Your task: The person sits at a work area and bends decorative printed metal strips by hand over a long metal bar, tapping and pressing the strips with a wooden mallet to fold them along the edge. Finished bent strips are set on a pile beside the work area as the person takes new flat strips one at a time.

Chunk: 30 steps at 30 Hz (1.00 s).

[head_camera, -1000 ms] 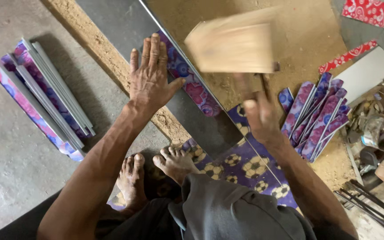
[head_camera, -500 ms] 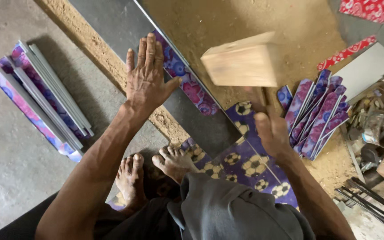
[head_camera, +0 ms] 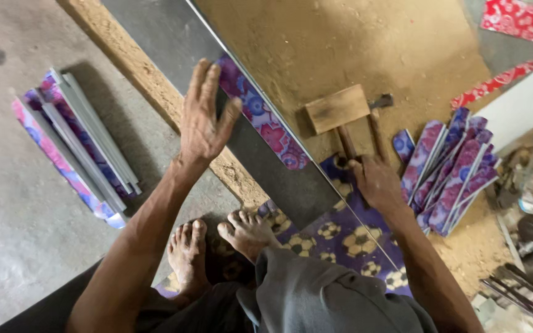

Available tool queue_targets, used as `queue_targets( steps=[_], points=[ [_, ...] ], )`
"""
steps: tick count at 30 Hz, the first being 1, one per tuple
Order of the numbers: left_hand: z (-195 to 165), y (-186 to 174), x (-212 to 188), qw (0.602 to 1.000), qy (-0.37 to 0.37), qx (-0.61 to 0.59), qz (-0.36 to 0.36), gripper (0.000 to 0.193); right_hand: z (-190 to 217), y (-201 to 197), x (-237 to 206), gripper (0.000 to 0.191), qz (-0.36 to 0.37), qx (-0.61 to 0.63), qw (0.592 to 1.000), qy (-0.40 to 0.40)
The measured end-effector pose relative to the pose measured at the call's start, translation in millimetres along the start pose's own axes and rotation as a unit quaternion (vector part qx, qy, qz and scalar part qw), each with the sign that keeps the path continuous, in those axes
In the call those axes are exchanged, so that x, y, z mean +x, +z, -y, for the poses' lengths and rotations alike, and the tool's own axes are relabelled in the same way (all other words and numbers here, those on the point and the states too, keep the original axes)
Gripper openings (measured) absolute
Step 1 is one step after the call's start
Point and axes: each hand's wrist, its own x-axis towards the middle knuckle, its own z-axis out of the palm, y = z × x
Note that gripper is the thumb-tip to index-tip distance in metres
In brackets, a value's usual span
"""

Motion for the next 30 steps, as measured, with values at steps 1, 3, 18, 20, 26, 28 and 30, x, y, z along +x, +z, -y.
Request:
queue_targets(
  steps=[1, 3, 18, 20, 26, 28, 30],
  points=[
    [2.9, -2.9, -1.0, 0.999, -0.031, -0.025, -0.032, 0.092, 7.8, -3.9, 4.6, 0.04, -0.033, 0.04, 0.999, -0.008],
    [8.4, -7.7, 1.7, 0.989, -0.079, -0.079, -0.096, 0.091, 33.9, -9.2, 18.2, 0.046, -0.078, 0.114, 0.989, -0.046],
    [-3.2, -52.5, 33.4, 0.926, -0.058, -0.335, -0.163, 0.071, 127.5, -25.3, 50.4, 0.037, -0.143, 0.248, 0.946, -0.153],
    [-8.1, -49.4, 38.4, 0.892, -0.099, -0.422, -0.126, 0.058, 133.9, -26.7, 21.4, 0.041, -0.05, 0.278, 0.952, -0.116],
    [-46.1, -16.2, 26.9, 0.856, -0.07, -0.493, -0.138, 0.035, 170.7, -21.0, -3.9, 0.031, -0.023, 0.379, 0.924, -0.038],
    [-75.0, -31.8, 45.2, 0.85, -0.031, -0.493, -0.184, 0.028, 172.2, -15.6, -3.5, 0.026, -0.078, 0.358, 0.928, -0.074],
    [-96.9, -77.2, 59.0, 0.88, -0.001, -0.411, -0.238, 0.025, 159.0, -7.4, -14.7, 0.022, -0.139, 0.325, 0.924, -0.145]
  ],
)
